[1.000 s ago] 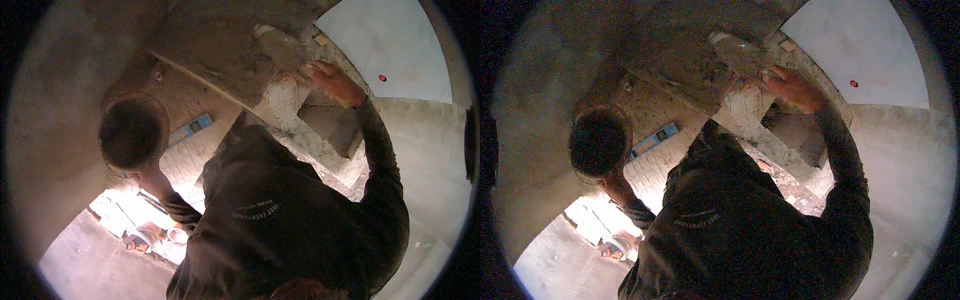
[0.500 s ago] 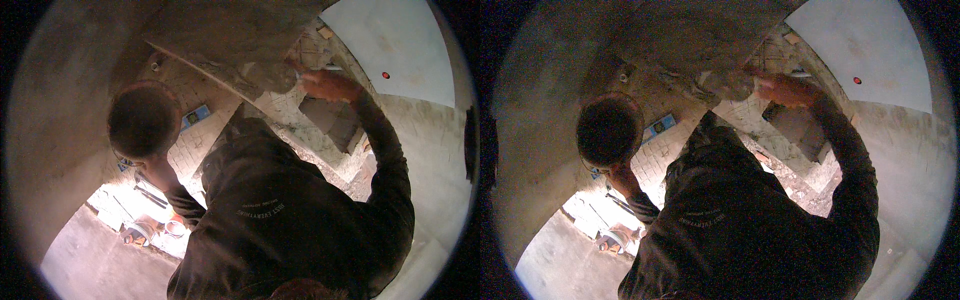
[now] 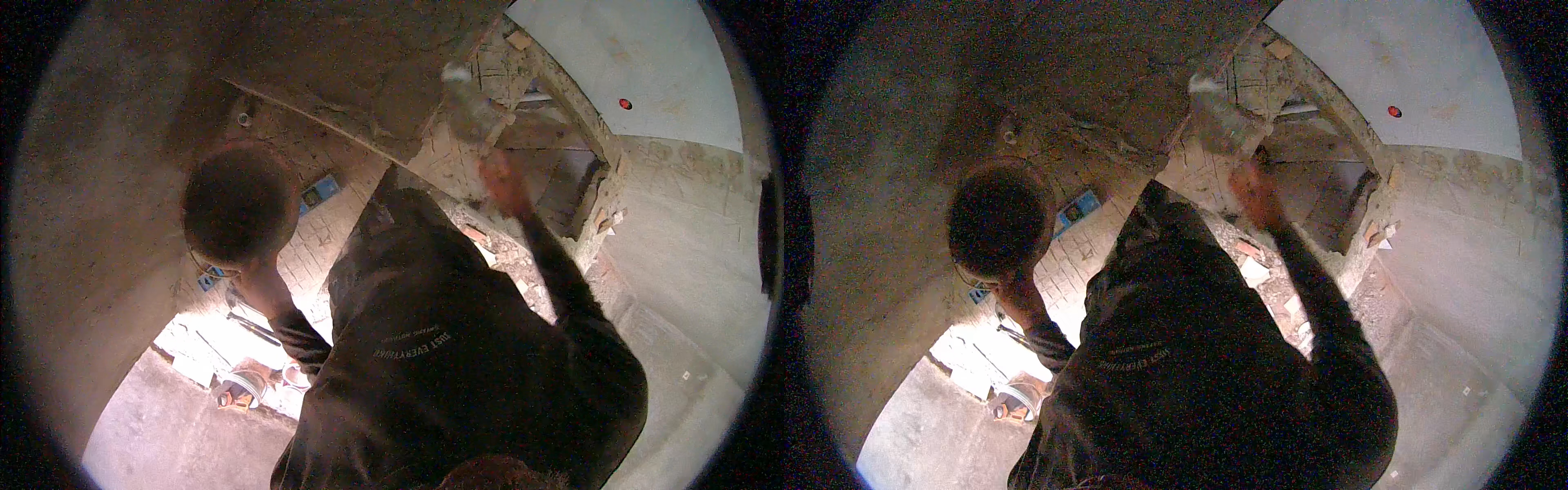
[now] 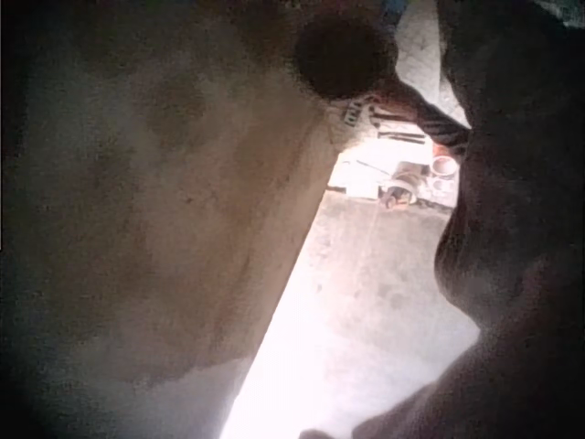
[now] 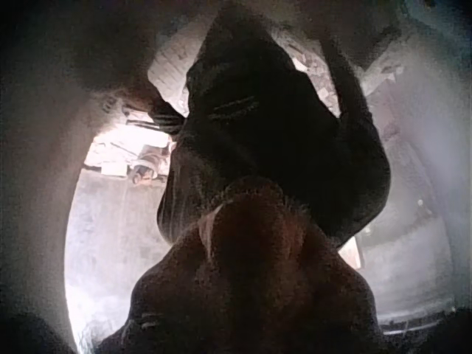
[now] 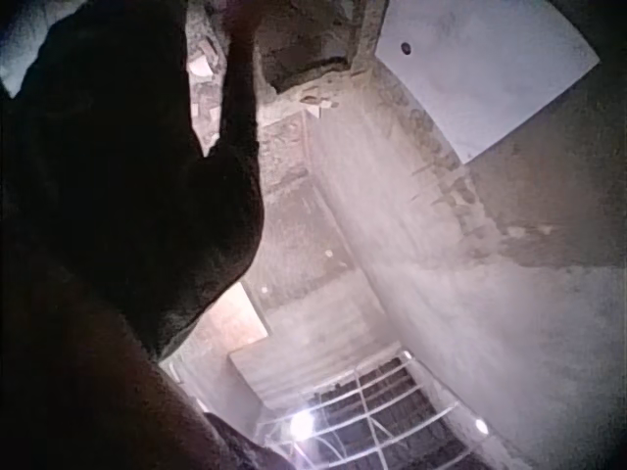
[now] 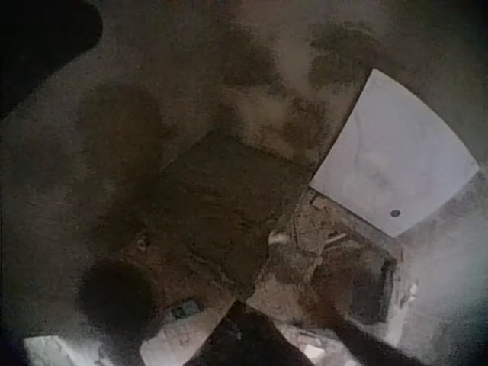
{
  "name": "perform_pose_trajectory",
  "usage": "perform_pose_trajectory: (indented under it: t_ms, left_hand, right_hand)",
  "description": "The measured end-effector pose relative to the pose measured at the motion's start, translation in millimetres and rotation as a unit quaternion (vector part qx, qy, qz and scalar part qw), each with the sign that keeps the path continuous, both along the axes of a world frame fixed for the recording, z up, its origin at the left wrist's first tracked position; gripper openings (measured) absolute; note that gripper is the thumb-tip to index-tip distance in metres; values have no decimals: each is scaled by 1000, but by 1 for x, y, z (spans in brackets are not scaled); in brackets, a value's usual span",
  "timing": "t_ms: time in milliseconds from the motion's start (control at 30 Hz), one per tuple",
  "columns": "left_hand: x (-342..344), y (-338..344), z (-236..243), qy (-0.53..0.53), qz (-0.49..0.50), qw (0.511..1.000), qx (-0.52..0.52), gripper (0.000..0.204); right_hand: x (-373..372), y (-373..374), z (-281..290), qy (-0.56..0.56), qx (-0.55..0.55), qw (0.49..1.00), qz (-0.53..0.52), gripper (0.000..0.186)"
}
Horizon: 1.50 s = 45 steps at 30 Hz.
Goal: The person applies mortar to tiles using a trowel, presses the tiles against the wall to align them, and wipes the surfaces with a cloth.
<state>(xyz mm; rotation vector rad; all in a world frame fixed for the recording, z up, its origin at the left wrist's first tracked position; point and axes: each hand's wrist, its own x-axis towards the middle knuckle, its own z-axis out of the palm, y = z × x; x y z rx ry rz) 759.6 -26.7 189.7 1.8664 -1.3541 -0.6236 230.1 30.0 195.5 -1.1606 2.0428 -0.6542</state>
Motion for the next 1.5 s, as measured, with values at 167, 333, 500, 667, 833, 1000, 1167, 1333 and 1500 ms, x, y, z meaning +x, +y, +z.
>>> perform_pose_trajectory:
  t_ms: [167, 333, 500, 667, 833, 1000, 1167, 1333, 1500]
  left_hand:
    - [-5, -2, 24, -114, -8, 992, 44, 48]
    - [-14, -13, 32, -43, -20, 999, -13, 45]
    - [-5, -16, 18, 478, 43, 875, -57, 53]
    - [-21, -17, 45, 201, -23, 977, -65, 56]
    - [-33, -37, 80, -6, -45, 990, -131, 40]
    - [-43, -80, 62, 192, -53, 966, -165, 34]
    - [-100, -127, 138, 363, -94, 897, -235, 60]
    - [-135, -160, 182, 492, -161, 818, -253, 63]
    - [-106, -186, 187, 277, -187, 918, -214, 58]
  right_hand:
    - [76, 26, 29, 0, -55, 988, 143, 31]
    - [92, -14, 95, -265, 58, 961, 49, 25]
    - [49, -102, 110, -17, -55, 992, 112, 38]
    - [-5, -154, 107, 308, -175, 913, 201, 46]
    - [-33, -172, 120, 362, -130, 895, 225, 48]
    - [31, -192, 173, 75, -198, 957, 201, 48]
    - [109, -192, 255, -350, 93, 886, 291, 47]
    - [126, -290, 247, -294, 77, 892, 335, 39]
    - [163, -325, 308, 186, -188, 872, 412, 36]
